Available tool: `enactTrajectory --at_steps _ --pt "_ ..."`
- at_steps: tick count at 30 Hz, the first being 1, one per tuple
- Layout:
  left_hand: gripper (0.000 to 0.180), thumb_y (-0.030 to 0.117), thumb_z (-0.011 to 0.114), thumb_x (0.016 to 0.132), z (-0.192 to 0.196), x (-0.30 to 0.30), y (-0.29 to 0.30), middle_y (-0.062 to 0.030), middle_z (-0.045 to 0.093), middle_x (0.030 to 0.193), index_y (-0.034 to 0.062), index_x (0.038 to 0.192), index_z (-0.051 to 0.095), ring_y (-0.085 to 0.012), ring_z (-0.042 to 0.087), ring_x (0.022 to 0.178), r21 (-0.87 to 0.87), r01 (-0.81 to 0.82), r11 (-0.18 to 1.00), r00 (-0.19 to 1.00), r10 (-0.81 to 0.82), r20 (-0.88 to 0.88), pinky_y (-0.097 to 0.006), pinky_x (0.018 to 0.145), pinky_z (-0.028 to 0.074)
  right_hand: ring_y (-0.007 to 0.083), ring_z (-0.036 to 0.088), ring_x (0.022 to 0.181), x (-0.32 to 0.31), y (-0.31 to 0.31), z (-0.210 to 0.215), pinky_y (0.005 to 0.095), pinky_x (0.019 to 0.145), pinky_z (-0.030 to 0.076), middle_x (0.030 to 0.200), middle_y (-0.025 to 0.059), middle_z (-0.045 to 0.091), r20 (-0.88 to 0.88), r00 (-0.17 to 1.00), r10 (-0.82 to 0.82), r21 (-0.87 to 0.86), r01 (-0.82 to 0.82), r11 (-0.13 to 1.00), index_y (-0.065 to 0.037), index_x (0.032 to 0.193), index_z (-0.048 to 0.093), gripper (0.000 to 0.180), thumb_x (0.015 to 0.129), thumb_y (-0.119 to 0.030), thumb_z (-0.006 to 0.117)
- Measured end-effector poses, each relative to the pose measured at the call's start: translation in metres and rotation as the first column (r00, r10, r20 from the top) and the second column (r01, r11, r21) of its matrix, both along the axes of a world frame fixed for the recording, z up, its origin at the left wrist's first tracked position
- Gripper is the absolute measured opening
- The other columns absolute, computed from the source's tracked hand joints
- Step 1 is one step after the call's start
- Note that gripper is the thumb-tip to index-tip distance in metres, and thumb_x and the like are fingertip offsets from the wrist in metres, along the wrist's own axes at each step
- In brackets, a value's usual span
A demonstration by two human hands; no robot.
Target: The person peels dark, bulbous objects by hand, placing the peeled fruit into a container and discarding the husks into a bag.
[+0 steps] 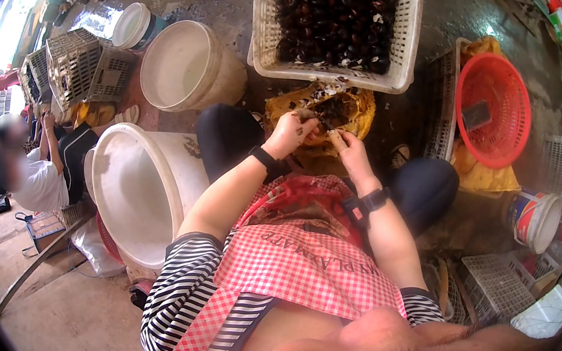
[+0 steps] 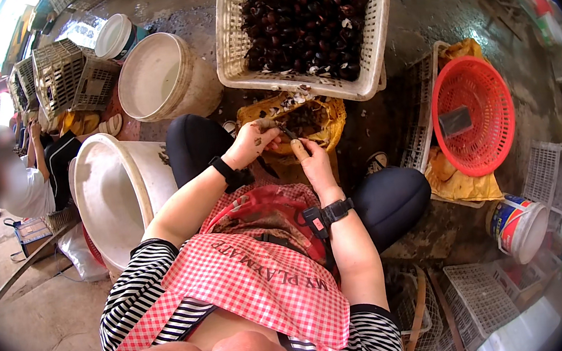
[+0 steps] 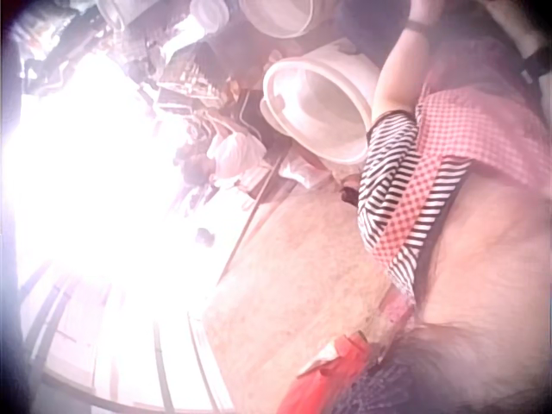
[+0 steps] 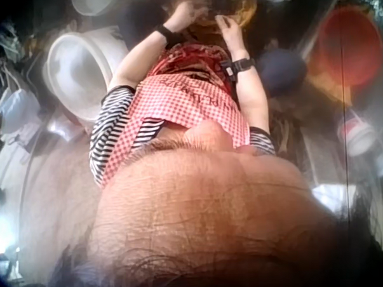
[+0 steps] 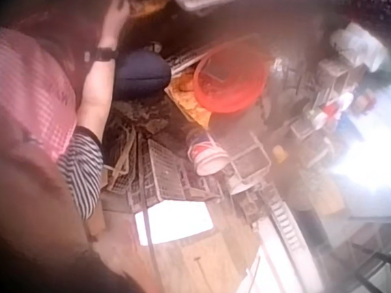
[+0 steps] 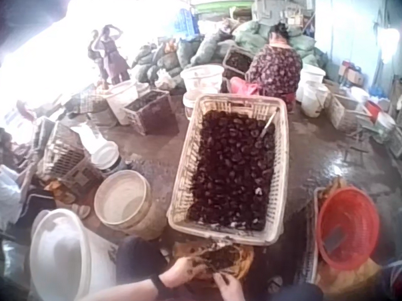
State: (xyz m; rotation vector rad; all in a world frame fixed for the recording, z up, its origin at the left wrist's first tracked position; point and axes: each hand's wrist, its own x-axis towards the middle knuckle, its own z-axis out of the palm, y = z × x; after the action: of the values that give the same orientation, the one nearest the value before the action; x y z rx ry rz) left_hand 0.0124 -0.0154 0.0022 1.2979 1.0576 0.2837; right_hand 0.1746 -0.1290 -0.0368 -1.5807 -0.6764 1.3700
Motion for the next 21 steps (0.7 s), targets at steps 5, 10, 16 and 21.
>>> enactTrajectory --at_steps 5,10,16,21 --pt "0.02 0.018 0.059 0.092 -0.005 -0.005 0.002 -0.004 0.063 0.074 -0.0007 0.089 0.063 -0.0102 0.059 0.065 -0.001 0.021 1.0 0.995 -0.021 -0.095 -0.025 0.061 0.048 0.011 0.058 0.089 -0.001 -0.006 -0.011 0.0262 0.08 0.047 0.1 0.004 0.068 -0.146 0.989 0.0 -0.006 -0.001 1.0 0.002 0.113 0.067 0.037 0.094 -0.03 0.068" --pt "0.019 0.019 0.058 0.089 0.005 -0.003 0.005 -0.0017 0.058 0.069 0.0016 0.083 0.062 -0.0104 0.053 0.062 -0.114 0.084 0.99 0.987 -0.099 -0.124 -0.027 0.059 0.045 0.0056 0.052 0.071 0.001 -0.007 -0.005 0.0235 0.059 0.042 0.083 -0.0034 0.061 -0.393 0.917 -0.072 -0.219 -0.017 0.976 -0.003 0.103 0.069 0.03 0.094 -0.032 0.067" --pt "0.028 0.026 0.059 0.095 -0.007 -0.012 -0.031 -0.0032 0.062 0.072 -0.0008 0.089 0.065 -0.0111 0.057 0.068 -0.209 0.232 0.95 0.964 -0.253 -0.081 -0.027 0.065 0.047 0.0063 0.05 0.065 0.02 0.008 -0.002 0.0246 0.055 0.041 0.078 -0.0052 0.056 -0.052 0.972 -0.227 -0.093 0.222 0.971 -0.004 0.102 0.069 0.031 0.096 -0.035 0.066" --pt "0.042 0.033 0.053 0.1 0.007 -0.015 0.016 -0.0235 0.067 0.091 -0.007 0.107 0.063 -0.0317 0.067 0.085 0.315 0.228 0.921 0.931 -0.112 -0.347 -0.04 0.076 0.051 0.0365 0.059 0.089 0.001 -0.004 -0.001 0.0423 0.081 0.049 0.094 0.016 0.065 0.776 0.607 -0.171 0.294 -0.109 0.949 0.001 0.101 0.069 0.032 0.084 -0.026 0.075"
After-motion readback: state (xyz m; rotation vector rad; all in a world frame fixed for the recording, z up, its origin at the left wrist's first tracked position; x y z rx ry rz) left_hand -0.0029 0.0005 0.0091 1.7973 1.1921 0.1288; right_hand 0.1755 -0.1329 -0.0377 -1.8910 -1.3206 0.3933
